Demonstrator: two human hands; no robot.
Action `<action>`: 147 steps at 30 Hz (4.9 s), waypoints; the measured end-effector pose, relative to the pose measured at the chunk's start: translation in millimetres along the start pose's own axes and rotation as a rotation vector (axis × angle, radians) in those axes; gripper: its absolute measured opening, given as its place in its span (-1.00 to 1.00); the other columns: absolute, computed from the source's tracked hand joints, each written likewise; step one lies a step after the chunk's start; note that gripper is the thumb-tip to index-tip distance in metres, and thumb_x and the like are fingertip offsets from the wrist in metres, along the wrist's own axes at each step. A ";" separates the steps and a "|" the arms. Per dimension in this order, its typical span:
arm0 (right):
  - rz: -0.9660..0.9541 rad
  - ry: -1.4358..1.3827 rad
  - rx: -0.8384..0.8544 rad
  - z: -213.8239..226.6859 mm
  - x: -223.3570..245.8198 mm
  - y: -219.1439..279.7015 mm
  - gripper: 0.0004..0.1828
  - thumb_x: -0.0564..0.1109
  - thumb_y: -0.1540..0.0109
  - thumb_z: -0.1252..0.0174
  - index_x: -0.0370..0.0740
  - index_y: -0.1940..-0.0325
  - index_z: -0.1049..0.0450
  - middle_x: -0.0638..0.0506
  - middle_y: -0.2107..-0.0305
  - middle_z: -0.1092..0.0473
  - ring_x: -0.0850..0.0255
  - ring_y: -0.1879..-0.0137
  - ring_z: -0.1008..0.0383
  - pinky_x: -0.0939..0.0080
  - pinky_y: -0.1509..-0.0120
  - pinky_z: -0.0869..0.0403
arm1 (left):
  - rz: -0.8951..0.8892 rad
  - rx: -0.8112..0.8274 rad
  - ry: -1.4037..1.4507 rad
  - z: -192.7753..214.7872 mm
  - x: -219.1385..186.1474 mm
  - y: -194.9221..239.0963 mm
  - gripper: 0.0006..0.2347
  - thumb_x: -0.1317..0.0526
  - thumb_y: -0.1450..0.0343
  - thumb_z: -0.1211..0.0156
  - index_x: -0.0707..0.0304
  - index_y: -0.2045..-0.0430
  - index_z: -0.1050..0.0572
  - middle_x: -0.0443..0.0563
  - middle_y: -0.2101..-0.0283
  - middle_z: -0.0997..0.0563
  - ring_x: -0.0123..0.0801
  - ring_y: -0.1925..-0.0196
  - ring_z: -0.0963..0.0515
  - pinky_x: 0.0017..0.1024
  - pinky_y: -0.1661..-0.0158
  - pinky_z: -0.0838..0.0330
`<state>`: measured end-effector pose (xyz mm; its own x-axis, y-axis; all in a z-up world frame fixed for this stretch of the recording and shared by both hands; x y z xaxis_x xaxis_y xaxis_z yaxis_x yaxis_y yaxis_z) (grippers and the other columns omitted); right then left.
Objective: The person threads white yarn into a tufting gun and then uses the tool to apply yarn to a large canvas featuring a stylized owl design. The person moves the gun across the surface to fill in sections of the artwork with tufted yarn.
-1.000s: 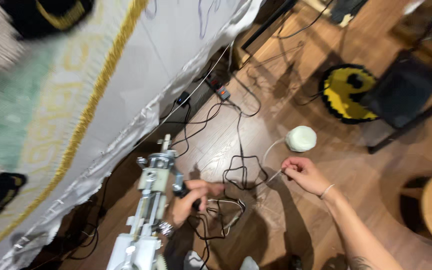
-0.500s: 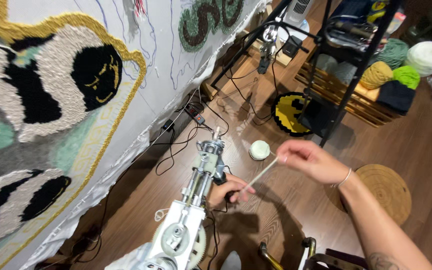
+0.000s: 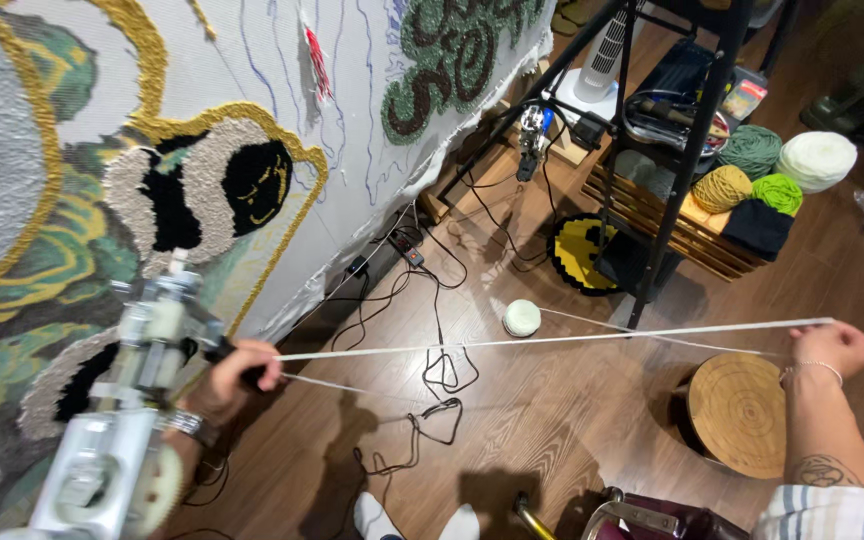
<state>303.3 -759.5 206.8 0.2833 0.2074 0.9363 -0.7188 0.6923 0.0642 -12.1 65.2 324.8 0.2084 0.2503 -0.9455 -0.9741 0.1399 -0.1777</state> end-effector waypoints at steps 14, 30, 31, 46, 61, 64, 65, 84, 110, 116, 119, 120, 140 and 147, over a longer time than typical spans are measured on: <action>-0.031 0.282 0.370 -48.8 111.1 100.2 -0.49 0.12 -0.25 -0.31 -0.20 -0.18 -0.54 -0.16 0.00 -0.50 0.05 -0.07 -0.48 0.08 -0.10 -0.41 | 0.172 -0.132 0.302 51.1 -167.5 -111.2 -0.76 0.24 -0.38 -0.03 0.41 0.66 -0.52 0.01 0.58 -0.51 -0.48 0.58 -0.35 -0.49 0.53 -0.17; 0.138 -0.023 1.595 -57.6 420.4 264.4 -0.68 0.08 -0.38 -0.09 -0.21 0.15 -0.55 0.28 0.65 -0.16 0.45 0.58 -0.05 0.36 0.52 -0.06 | 0.095 0.084 0.324 -49.0 -194.9 -312.4 -0.83 0.25 -0.37 -0.03 0.41 0.45 -0.54 0.00 0.51 -0.58 -0.50 0.60 -0.34 -0.48 0.55 -0.20; 0.148 -0.019 1.549 -50.7 421.9 242.5 -0.69 0.08 -0.38 -0.07 -0.20 0.15 -0.54 0.29 0.64 -0.16 0.46 0.58 -0.02 0.36 0.53 -0.03 | 0.098 0.089 0.327 -54.0 -194.6 -320.4 -0.82 0.25 -0.37 -0.03 0.41 0.44 -0.54 0.00 0.50 -0.58 -0.50 0.60 -0.34 -0.48 0.55 -0.20; 0.483 -0.050 0.747 -56.0 491.7 -23.2 -0.72 0.00 -0.43 -0.05 -0.18 0.03 -0.61 0.32 0.65 -0.11 0.55 0.54 0.02 0.42 0.50 -0.05 | 0.129 0.156 0.332 -78.9 -154.5 -494.8 -0.77 0.25 -0.36 0.00 0.42 0.25 -0.53 0.00 0.42 -0.65 -0.53 0.61 -0.33 -0.51 0.56 -0.20; 0.011 0.134 0.545 -173.2 432.6 -155.3 -0.75 0.01 -0.34 -0.06 -0.09 0.08 -0.59 0.18 0.75 -0.06 0.36 0.69 0.03 0.27 0.61 0.00 | 0.182 0.046 0.183 0.2 -99.1 -659.2 -0.66 0.24 -0.35 0.03 0.44 0.06 -0.53 -0.01 0.34 -0.71 -0.55 0.62 -0.31 -0.54 0.58 -0.20; -0.164 0.179 0.841 -166.3 384.9 -153.5 -0.75 -0.05 -0.31 -0.08 -0.17 0.12 -0.62 0.21 0.63 -0.30 0.42 0.58 -0.18 0.28 0.56 -0.26 | 0.186 0.023 0.169 5.8 -79.0 -672.5 -0.64 0.24 -0.35 0.03 0.44 0.02 -0.53 -0.01 0.32 -0.72 -0.55 0.63 -0.31 -0.54 0.58 -0.20; -0.204 0.214 0.901 -159.8 370.6 -155.3 -0.76 -0.02 -0.32 -0.10 -0.16 0.12 -0.62 0.22 0.63 -0.24 0.42 0.58 -0.12 0.31 0.56 -0.18 | 0.185 0.022 0.172 6.2 -69.9 -677.4 -0.63 0.24 -0.35 0.03 0.44 0.01 -0.53 -0.01 0.32 -0.73 -0.55 0.63 -0.31 -0.54 0.58 -0.20; 0.147 0.472 1.443 -156.7 473.0 56.6 -0.38 0.31 -0.24 -0.05 -0.18 -0.14 -0.53 0.06 0.10 -0.59 0.31 -0.02 -0.60 0.21 -0.02 -0.56 | 0.141 -0.052 0.206 -88.1 -86.8 -591.6 -0.89 0.31 -0.31 -0.27 0.15 0.34 -0.59 -0.20 0.38 -0.63 -0.57 0.39 -0.59 -0.51 0.35 -0.52; 0.307 0.365 1.120 -137.6 293.4 142.7 -0.36 0.05 0.03 -0.54 -0.24 -0.06 -0.56 -0.02 0.19 -0.63 0.26 0.06 -0.60 0.25 -0.10 -0.50 | 0.030 0.081 -0.527 -226.6 -48.9 -552.0 -0.91 0.21 -0.12 -0.34 0.12 0.69 -0.54 0.01 0.47 -0.59 -0.05 0.24 -0.58 -0.18 0.16 -0.38; 0.080 0.291 0.859 -156.3 237.7 135.7 -0.20 -0.01 0.08 -0.52 -0.29 -0.20 -0.47 -0.09 0.21 -0.63 0.23 0.09 -0.63 0.21 -0.04 -0.56 | -0.001 0.027 -0.491 -237.1 -12.1 -571.5 -0.67 0.19 -0.01 -0.54 0.13 0.45 -0.52 0.05 0.06 -0.47 0.07 -0.08 -0.43 -0.15 -0.04 -0.27; 0.149 0.346 0.697 -170.7 220.3 134.9 -0.19 -0.04 0.09 -0.56 -0.33 -0.16 -0.43 -0.09 0.21 -0.62 0.25 0.09 -0.65 0.22 -0.03 -0.54 | 0.212 0.009 -0.433 -244.1 5.7 -582.0 -0.29 0.09 -0.01 -0.64 0.20 0.01 -0.33 0.21 -0.10 -0.38 0.10 -0.19 -0.39 -0.18 -0.16 -0.28; 0.138 0.320 0.665 -178.0 215.2 137.1 -0.23 -0.06 0.09 -0.55 -0.33 -0.13 -0.43 -0.09 0.22 -0.62 0.24 0.11 -0.66 0.22 -0.01 -0.55 | 0.295 -0.013 -0.362 -248.2 12.1 -585.9 -0.14 0.09 -0.02 -0.65 0.23 -0.16 -0.18 0.27 -0.14 -0.37 0.10 -0.22 -0.39 -0.20 -0.18 -0.30; 0.092 0.149 0.480 -331.5 165.1 134.8 -0.37 -0.12 -0.01 -0.45 -0.27 -0.10 -0.39 -0.10 0.19 -0.59 0.17 0.07 -0.64 0.17 -0.02 -0.54 | 0.468 0.215 0.166 -266.8 163.5 -615.1 -0.58 0.42 -0.43 0.03 0.47 -0.24 -0.34 0.13 0.01 -0.68 -0.42 0.22 -0.55 -0.55 0.20 -0.43; 0.173 0.214 0.406 -383.0 137.8 120.9 -0.43 -0.04 0.00 -0.46 -0.24 0.00 -0.41 -0.11 0.21 -0.56 0.06 0.08 -0.62 0.08 -0.02 -0.52 | 0.342 0.168 0.176 -250.0 181.5 -594.6 -0.61 0.46 -0.39 -0.03 0.49 -0.15 -0.40 0.18 0.00 -0.66 -0.48 0.04 -0.63 -0.60 0.03 -0.48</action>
<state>498.6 -382.5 211.3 0.2319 0.4625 0.8558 -0.9441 0.3188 0.0836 583.0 -212.0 190.6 -0.1570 0.1444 -0.9770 -0.9537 0.2349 0.1880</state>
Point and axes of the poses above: each hand's wrist, its own y-axis away from the middle knuckle, its own z-axis out of the back of the hand, x = y × z, the point moved 2 cm from there along -y, towards the middle knuckle
